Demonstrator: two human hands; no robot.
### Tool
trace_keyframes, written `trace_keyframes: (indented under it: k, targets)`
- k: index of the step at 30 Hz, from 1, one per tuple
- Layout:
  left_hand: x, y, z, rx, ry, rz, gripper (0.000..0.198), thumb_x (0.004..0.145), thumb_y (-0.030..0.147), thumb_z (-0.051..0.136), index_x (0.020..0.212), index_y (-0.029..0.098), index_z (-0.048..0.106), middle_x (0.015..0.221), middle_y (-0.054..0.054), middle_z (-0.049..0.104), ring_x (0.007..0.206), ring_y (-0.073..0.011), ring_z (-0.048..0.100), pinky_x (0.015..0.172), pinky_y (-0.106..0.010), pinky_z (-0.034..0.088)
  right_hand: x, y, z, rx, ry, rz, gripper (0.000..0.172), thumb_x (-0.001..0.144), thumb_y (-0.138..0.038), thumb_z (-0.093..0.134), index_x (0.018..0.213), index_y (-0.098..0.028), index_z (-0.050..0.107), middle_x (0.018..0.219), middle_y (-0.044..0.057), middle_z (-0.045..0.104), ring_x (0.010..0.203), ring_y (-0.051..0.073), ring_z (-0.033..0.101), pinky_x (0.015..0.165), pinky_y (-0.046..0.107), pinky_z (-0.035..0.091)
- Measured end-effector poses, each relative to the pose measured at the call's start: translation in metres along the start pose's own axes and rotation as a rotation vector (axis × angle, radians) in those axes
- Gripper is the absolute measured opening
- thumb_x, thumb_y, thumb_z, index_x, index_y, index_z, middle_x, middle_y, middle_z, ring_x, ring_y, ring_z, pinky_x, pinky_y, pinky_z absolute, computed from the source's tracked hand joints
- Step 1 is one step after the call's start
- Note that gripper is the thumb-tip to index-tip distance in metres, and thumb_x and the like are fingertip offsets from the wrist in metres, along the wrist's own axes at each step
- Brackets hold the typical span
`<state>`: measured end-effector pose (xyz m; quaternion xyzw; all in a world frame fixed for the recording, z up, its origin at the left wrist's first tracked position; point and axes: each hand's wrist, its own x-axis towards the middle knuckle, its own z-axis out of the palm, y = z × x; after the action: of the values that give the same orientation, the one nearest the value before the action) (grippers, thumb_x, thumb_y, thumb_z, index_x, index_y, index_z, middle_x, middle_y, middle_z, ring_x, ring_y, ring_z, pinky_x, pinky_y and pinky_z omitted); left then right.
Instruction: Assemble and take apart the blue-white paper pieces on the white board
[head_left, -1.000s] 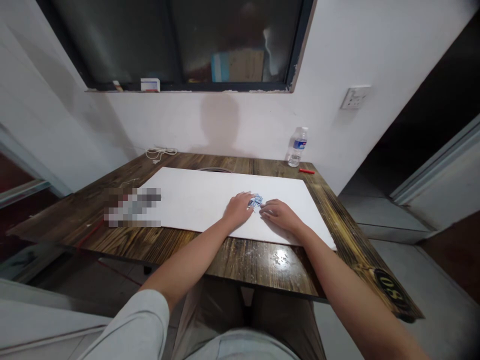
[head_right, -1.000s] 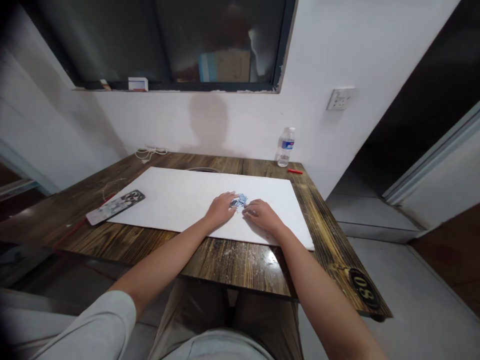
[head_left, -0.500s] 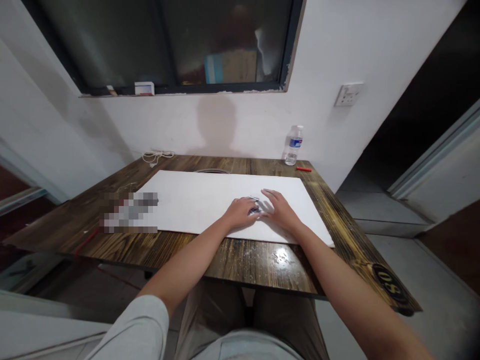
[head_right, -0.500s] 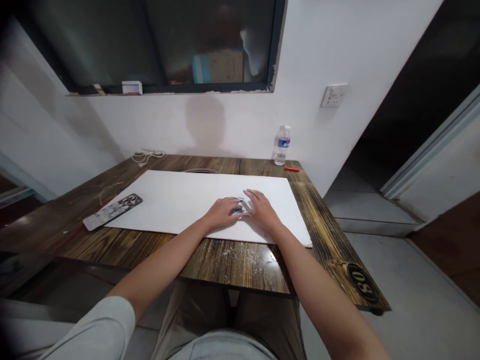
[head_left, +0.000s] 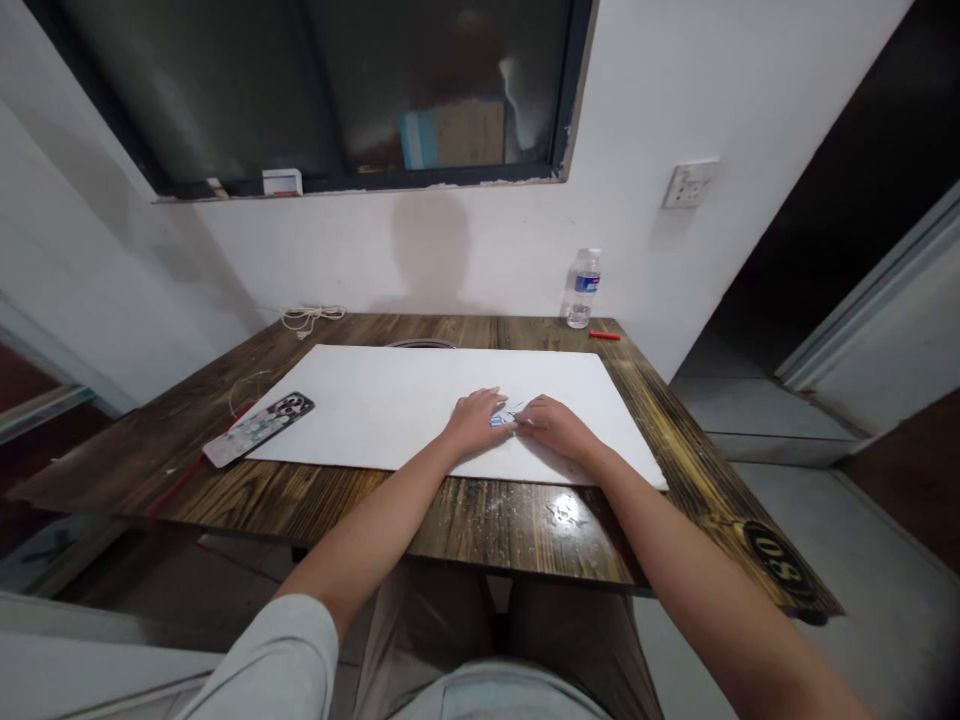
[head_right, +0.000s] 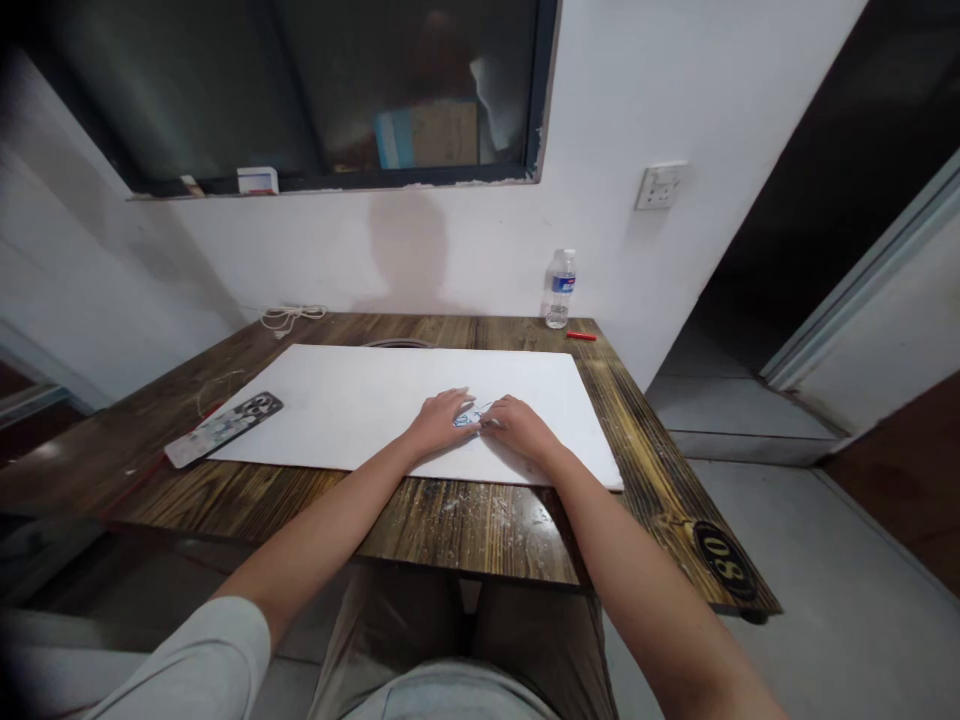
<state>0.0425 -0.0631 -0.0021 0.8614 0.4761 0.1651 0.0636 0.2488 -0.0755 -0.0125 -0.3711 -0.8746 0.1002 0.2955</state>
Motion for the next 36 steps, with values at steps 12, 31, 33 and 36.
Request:
trace_keyframes:
  k: [12,31,33,36]
  targets:
    - [0.002,-0.002,0.0,-0.119,-0.136,0.154,0.042,0.093,0.033,0.048,0.135,0.028,0.052,0.146,-0.003,0.048,0.138,-0.0201,0.038,0.113,-0.04,0.028,-0.005,0.017,0.006,-0.15,0.191,0.153,0.023,0.086,-0.02,0.059,0.106,-0.022,0.071,0.114,0.009,0.069,0.107,0.026,0.059,0.096,0.043,0.046]
    - [0.003,-0.005,0.0,-0.031,-0.015,0.239,0.043,0.088,0.044,0.055,0.127,0.024,0.061,0.129,-0.006,0.063,0.125,-0.0264,0.051,0.105,-0.04,0.038,-0.003,0.001,0.001,0.009,0.164,0.061,0.021,0.09,-0.029,0.055,0.095,-0.024,0.075,0.097,0.006,0.074,0.095,0.023,0.064,0.087,0.038,0.05]
    - [0.002,-0.003,-0.002,-0.037,-0.062,0.3,0.046,0.086,0.046,0.059,0.128,0.026,0.06,0.134,-0.005,0.06,0.128,-0.0265,0.048,0.107,-0.04,0.036,-0.003,0.006,0.001,-0.041,0.223,0.115,0.023,0.091,-0.028,0.053,0.096,-0.023,0.075,0.097,0.007,0.074,0.095,0.024,0.063,0.088,0.039,0.049]
    - [0.002,-0.001,-0.002,-0.055,-0.075,0.309,0.046,0.081,0.049,0.065,0.121,0.027,0.064,0.132,-0.004,0.06,0.125,-0.0253,0.05,0.106,-0.039,0.035,-0.004,0.013,0.003,-0.106,0.242,0.214,0.024,0.09,-0.028,0.056,0.104,-0.02,0.073,0.105,0.01,0.073,0.102,0.026,0.061,0.093,0.041,0.046]
